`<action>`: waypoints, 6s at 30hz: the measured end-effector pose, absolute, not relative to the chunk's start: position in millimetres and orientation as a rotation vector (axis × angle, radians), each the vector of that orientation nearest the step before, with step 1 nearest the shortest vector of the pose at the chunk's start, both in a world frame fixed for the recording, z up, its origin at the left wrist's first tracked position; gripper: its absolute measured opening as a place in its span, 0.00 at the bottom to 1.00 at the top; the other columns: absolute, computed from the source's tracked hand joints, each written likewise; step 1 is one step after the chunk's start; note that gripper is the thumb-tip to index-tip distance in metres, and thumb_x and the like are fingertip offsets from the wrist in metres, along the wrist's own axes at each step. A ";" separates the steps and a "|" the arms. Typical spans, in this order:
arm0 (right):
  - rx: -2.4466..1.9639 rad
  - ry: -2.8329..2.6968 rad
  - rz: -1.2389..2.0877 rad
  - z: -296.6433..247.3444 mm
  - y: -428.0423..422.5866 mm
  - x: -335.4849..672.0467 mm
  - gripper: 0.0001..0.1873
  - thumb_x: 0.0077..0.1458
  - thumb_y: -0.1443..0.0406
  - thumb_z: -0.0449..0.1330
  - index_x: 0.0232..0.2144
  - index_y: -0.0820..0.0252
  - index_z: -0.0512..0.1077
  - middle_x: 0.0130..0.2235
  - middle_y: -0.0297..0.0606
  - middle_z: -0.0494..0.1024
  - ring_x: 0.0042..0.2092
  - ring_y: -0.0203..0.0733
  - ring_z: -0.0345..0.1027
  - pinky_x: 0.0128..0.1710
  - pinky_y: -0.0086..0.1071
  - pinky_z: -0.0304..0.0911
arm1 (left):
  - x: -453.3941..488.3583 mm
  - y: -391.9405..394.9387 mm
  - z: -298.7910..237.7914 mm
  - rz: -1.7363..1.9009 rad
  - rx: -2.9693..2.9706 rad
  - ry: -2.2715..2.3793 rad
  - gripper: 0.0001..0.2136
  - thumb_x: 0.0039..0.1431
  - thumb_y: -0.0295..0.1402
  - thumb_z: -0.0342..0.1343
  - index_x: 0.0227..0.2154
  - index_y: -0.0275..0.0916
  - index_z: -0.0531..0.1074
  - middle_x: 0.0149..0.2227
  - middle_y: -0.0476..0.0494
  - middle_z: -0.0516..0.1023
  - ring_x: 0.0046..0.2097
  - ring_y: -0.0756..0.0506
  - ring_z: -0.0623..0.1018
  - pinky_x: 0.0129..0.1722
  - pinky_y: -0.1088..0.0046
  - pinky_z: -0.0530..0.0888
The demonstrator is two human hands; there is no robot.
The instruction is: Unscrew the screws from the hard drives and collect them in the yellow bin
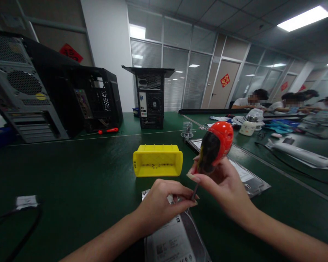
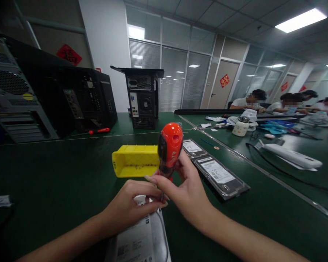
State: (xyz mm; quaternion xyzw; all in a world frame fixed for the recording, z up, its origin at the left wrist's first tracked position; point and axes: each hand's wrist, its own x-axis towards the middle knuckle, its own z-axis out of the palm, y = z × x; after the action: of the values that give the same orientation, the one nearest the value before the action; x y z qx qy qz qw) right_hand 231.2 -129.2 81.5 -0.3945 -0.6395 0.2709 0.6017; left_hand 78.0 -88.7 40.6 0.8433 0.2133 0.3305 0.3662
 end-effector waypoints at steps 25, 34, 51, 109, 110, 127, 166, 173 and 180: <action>-0.736 -1.548 0.981 80.9 -123.3 241.5 0.13 0.54 0.59 0.61 0.40 0.57 0.68 0.32 0.35 0.76 0.34 0.37 0.71 0.34 0.29 0.67 | 77.8 -88.1 39.3 0.833 2.150 0.516 0.07 0.55 0.26 0.60 0.37 0.35 0.79 0.34 0.43 0.82 0.35 0.48 0.79 0.36 0.75 0.72; -0.786 -1.624 0.960 83.1 -129.6 235.3 0.09 0.50 0.63 0.63 0.34 0.59 0.69 0.30 0.34 0.74 0.33 0.38 0.69 0.33 0.31 0.66 | 76.0 -87.1 37.0 0.939 2.143 0.637 0.05 0.45 0.28 0.68 0.24 0.35 0.78 0.25 0.50 0.79 0.28 0.50 0.76 0.28 0.78 0.68; -0.682 -1.703 1.006 86.2 -129.7 245.4 0.13 0.62 0.62 0.53 0.49 0.48 0.68 0.48 0.31 0.76 0.51 0.34 0.68 0.53 0.27 0.63 | 76.8 -85.5 37.8 0.943 2.168 0.545 0.03 0.50 0.27 0.65 0.29 0.32 0.79 0.28 0.45 0.80 0.30 0.50 0.78 0.32 0.78 0.71; -0.810 -1.568 0.826 82.8 -124.5 242.2 0.11 0.53 0.64 0.63 0.39 0.54 0.68 0.35 0.32 0.75 0.38 0.35 0.71 0.38 0.27 0.68 | 77.4 -90.0 40.6 0.764 2.273 0.592 0.05 0.56 0.26 0.59 0.33 0.34 0.79 0.30 0.44 0.80 0.32 0.48 0.77 0.33 0.75 0.70; -0.817 -1.560 0.821 82.6 -124.1 242.0 0.11 0.52 0.65 0.63 0.39 0.54 0.67 0.34 0.31 0.75 0.37 0.35 0.71 0.37 0.27 0.68 | 77.5 -90.1 40.4 0.764 2.275 0.595 0.05 0.56 0.26 0.59 0.33 0.34 0.79 0.31 0.44 0.80 0.32 0.48 0.76 0.32 0.75 0.70; -0.897 -1.625 0.715 86.7 -130.7 240.8 0.10 0.44 0.66 0.67 0.32 0.57 0.72 0.31 0.32 0.75 0.33 0.36 0.68 0.32 0.28 0.66 | 79.0 -88.3 36.1 0.838 2.263 0.641 0.06 0.49 0.30 0.65 0.31 0.35 0.79 0.31 0.46 0.81 0.33 0.47 0.78 0.33 0.74 0.69; -0.675 -1.620 1.065 83.2 -126.2 248.4 0.12 0.61 0.62 0.56 0.48 0.50 0.64 0.32 0.27 0.71 0.34 0.28 0.68 0.36 0.20 0.65 | 77.0 -87.8 41.1 0.712 2.160 0.613 0.06 0.55 0.29 0.62 0.35 0.34 0.80 0.32 0.44 0.82 0.33 0.49 0.79 0.33 0.79 0.70; -0.697 -1.627 1.083 81.3 -127.2 248.6 0.15 0.62 0.63 0.54 0.51 0.46 0.62 0.34 0.27 0.68 0.37 0.27 0.65 0.40 0.20 0.63 | 78.6 -86.9 39.6 0.698 2.162 0.591 0.06 0.57 0.29 0.60 0.35 0.34 0.80 0.32 0.44 0.82 0.34 0.49 0.79 0.35 0.78 0.71; -0.616 -1.542 1.242 81.8 -127.0 252.0 0.22 0.63 0.56 0.50 0.58 0.46 0.59 0.42 0.33 0.72 0.47 0.36 0.64 0.49 0.29 0.59 | 77.5 -87.1 42.6 0.682 2.134 0.605 0.06 0.57 0.28 0.60 0.34 0.32 0.80 0.31 0.43 0.81 0.34 0.49 0.79 0.34 0.79 0.71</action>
State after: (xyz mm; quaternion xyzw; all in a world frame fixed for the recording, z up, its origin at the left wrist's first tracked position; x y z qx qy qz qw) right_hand 252.0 -127.0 81.8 -0.2557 -0.6401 0.5157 0.5089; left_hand 77.5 -87.1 42.6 0.8432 0.2390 0.2694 0.3992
